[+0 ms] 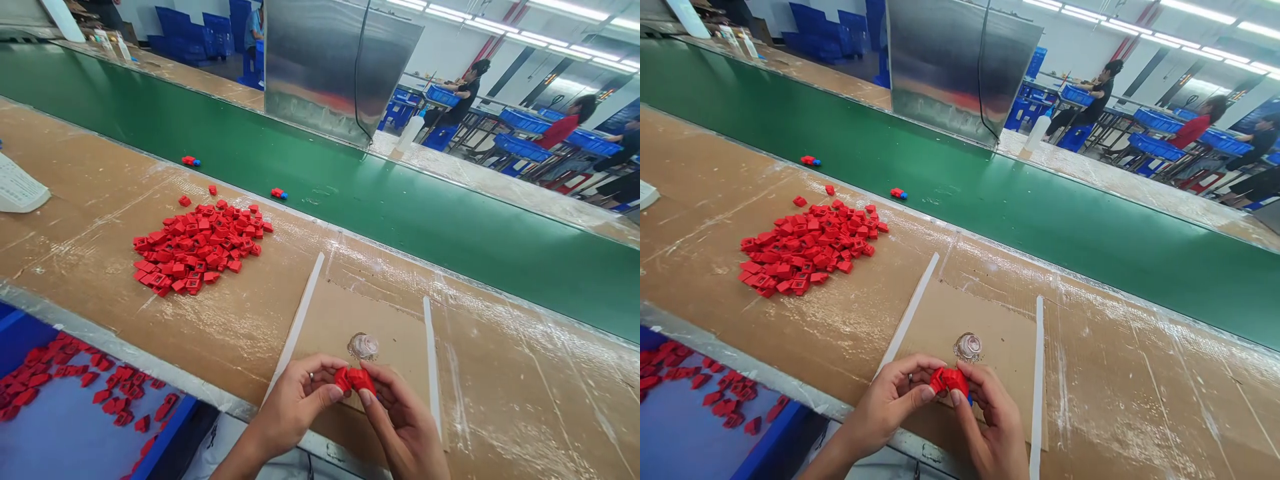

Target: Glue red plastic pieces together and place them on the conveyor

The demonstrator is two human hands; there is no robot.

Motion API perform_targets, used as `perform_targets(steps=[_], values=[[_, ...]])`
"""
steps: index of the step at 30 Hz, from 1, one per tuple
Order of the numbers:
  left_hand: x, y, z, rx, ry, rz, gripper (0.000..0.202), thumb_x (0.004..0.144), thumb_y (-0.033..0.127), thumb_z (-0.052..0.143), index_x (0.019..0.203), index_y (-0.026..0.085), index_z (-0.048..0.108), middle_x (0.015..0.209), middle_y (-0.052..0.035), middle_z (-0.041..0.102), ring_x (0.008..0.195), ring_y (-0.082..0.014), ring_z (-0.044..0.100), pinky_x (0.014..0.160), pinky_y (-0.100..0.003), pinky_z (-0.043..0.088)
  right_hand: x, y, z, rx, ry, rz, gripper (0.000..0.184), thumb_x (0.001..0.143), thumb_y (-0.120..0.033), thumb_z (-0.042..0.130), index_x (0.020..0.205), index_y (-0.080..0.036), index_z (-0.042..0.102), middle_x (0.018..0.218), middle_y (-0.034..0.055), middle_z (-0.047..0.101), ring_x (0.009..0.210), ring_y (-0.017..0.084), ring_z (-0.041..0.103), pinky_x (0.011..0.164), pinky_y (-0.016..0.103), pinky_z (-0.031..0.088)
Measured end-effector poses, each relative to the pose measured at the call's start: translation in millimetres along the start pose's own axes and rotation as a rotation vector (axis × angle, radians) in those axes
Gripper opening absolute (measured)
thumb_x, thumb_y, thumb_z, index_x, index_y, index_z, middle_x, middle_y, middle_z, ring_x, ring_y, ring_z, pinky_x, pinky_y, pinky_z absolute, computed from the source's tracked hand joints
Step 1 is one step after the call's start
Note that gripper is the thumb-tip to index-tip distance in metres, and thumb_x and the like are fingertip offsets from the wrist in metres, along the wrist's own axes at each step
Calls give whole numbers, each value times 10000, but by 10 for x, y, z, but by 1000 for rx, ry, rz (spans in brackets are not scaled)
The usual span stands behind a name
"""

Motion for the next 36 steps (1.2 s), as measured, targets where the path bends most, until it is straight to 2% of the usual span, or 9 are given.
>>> perform_targets(steps=[7, 11, 16, 22, 27, 33, 36], values=[[-15, 10, -2, 29, 4, -1, 277, 871, 293, 674, 1123, 180, 696, 960, -58, 750, 899, -183, 665, 836, -287, 516, 15, -158, 9, -179, 14, -157, 241, 962, -266, 585, 1200, -254, 616, 1096, 73, 642, 980, 188, 647, 824, 255, 558], [-17, -22, -35, 51, 51, 3, 270, 872, 265, 665, 1126, 185, 712, 956, -58, 758, 896, -189, 681, 836, -290, 534, 12, -226, 41, -273, 32, -226, 208, 956, -247, 591, 1157, -245, 645, 942, 45, 643, 829, 166, 647, 716, 225, 544], [-37, -26, -64, 160, 97, 6, 245, 872, 247, 652, 1090, 178, 740, 899, -59, 748, 823, -188, 687, 782, -287, 547, -26, -162, 91, -272, 18, -201, 180, 969, -240, 567, 1123, -247, 660, 875, 33, 615, 760, 165, 628, 679, 237, 528], [-38, -17, -37, 277, 58, -1, 249, 883, 210, 614, 1096, 188, 739, 924, -64, 733, 824, -189, 673, 776, -289, 537, -55, -106, 132, -251, -25, -202, 178, 976, -206, 547, 1128, -250, 628, 866, 25, 590, 761, 164, 604, 682, 244, 511], [-29, -11, -29, 389, 75, 3, 236, 877, 189, 607, 1070, 184, 744, 900, -58, 727, 835, -192, 654, 780, -286, 510, -59, -74, 127, -215, -9, -201, 165, 981, -199, 537, 1119, -241, 618, 873, 19, 581, 777, 156, 590, 699, 246, 493], [-14, 18, -22, 487, 64, 14, 171, 894, 234, 597, 985, 184, 734, 921, -60, 723, 864, -201, 639, 790, -284, 490, -57, -30, 86, -193, -7, -193, 136, 983, -221, 538, 1081, -227, 632, 898, 38, 606, 796, 171, 608, 705, 260, 506], [10, 17, 20, 482, 31, -3, 177, 897, 270, 599, 972, 174, 727, 876, -59, 715, 808, -192, 636, 745, -274, 499, -15, 43, 87, -154, -7, -171, 169, 985, -245, 533, 1124, -232, 627, 954, 53, 633, 853, 184, 631, 735, 268, 524]])
Point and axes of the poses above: each hand's wrist, its own x-axis towards the middle knuckle, its own z-axis out of the palm, y = z × x, the point moved 9 cm from there along x, towards the middle knuckle
